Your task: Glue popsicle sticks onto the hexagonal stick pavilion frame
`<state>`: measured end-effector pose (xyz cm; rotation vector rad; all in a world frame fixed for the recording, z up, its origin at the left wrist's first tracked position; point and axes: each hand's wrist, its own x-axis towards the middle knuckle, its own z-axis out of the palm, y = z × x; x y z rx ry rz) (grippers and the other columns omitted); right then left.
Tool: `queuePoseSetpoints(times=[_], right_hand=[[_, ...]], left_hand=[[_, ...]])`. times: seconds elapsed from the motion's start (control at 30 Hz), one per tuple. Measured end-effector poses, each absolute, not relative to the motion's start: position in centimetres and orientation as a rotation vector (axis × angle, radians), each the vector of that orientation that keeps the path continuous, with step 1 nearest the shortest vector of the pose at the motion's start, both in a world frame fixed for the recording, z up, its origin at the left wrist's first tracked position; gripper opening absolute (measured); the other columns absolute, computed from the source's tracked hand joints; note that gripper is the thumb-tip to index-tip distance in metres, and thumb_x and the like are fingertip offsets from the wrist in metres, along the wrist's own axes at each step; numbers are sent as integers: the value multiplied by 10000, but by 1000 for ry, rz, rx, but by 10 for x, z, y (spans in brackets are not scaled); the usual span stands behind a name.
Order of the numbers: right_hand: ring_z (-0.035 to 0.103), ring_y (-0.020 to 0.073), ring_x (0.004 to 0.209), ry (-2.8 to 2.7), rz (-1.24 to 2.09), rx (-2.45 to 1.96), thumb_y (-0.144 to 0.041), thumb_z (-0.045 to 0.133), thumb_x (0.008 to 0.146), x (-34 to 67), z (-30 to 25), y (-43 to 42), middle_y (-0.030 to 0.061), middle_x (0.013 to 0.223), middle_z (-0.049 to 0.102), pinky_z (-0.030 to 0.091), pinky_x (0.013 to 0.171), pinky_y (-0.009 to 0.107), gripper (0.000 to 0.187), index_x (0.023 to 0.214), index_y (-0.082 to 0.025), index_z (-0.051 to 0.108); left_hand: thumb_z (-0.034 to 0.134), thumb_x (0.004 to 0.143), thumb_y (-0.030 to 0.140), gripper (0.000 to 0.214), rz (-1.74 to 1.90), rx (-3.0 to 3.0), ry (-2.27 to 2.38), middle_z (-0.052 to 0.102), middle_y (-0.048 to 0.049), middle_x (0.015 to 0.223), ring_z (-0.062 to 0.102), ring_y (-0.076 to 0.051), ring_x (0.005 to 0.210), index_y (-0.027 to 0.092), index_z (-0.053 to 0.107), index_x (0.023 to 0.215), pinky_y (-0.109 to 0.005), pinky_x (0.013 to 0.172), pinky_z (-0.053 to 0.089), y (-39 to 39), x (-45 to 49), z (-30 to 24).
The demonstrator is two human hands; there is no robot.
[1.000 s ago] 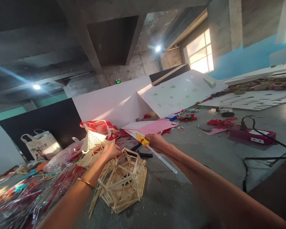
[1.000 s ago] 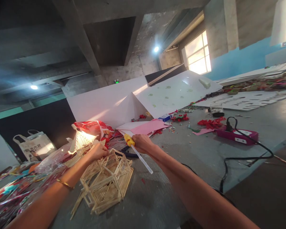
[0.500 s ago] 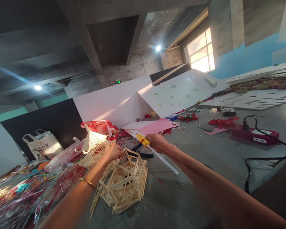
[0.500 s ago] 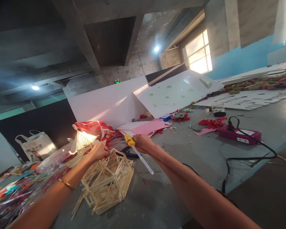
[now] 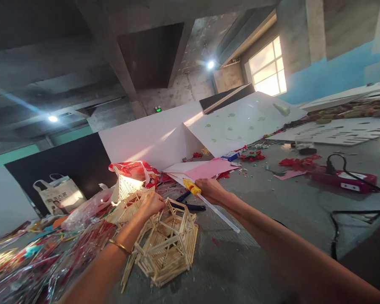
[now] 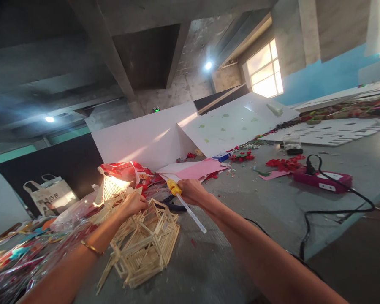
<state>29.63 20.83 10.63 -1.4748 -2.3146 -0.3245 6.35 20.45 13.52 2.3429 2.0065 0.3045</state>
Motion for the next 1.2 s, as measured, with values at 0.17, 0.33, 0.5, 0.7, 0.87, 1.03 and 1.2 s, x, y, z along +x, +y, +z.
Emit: queuePoseSetpoints(times=[0.17, 0.33, 0.5, 0.7, 0.87, 1.03, 1.2], right_hand=[[628, 230, 803, -2311, -325, -1470, -345, 429, 836, 297, 107, 207, 119, 886, 655, 386, 600, 246, 256, 883, -139, 573], [628, 234, 801, -2313, -326, -1462, -339, 416, 842, 297, 107, 207, 116, 883, 655, 385, 604, 255, 255, 880, -142, 573], [628, 235, 801, -2311, -324, -1458, -336, 422, 840, 297, 107, 207, 121, 885, 653, 391, 614, 262, 256, 887, -136, 573], [627, 242, 815, -2305, -321, -1450, -334, 427, 835, 297, 106, 208, 117, 879, 654, 402, 626, 269, 251, 871, -138, 580], [626, 245, 821, -2311, -324, -1444, -321, 447, 821, 297, 107, 207, 117, 892, 653, 409, 622, 270, 233, 880, -135, 575], [629, 240, 814, -2317, -316, -1455, -329, 424, 840, 297, 107, 206, 117, 885, 653, 410, 626, 269, 241, 881, -140, 568], [629, 239, 812, -2316, -301, -1478, -353, 417, 848, 297, 106, 207, 132, 892, 647, 409, 633, 269, 272, 900, -136, 573]], left_hand=[[471, 618, 224, 227, 294, 2332, 2004, 603, -13, 498, 528, -122, 511, 143, 679, 577, -205, 513, 376, 205, 63, 135], [463, 623, 230, 230, 288, 2317, 1995, 579, -6, 472, 517, -115, 477, 142, 665, 556, -205, 504, 384, 205, 63, 134], [465, 623, 218, 228, 279, 2304, 1993, 587, -10, 484, 514, -110, 470, 139, 669, 560, -203, 505, 390, 205, 63, 134], [485, 633, 237, 221, 279, 2299, 2010, 594, -16, 498, 517, -115, 478, 130, 670, 577, -207, 507, 393, 207, 63, 134], [477, 636, 231, 225, 263, 2309, 1994, 582, -9, 483, 516, -114, 474, 134, 673, 579, -204, 498, 386, 208, 62, 134], [473, 630, 230, 220, 257, 2339, 1979, 573, -7, 468, 513, -119, 486, 142, 652, 538, -205, 495, 371, 207, 61, 135], [479, 628, 229, 209, 240, 2346, 1971, 573, 1, 462, 508, -115, 493, 148, 646, 530, -198, 498, 363, 207, 61, 136]])
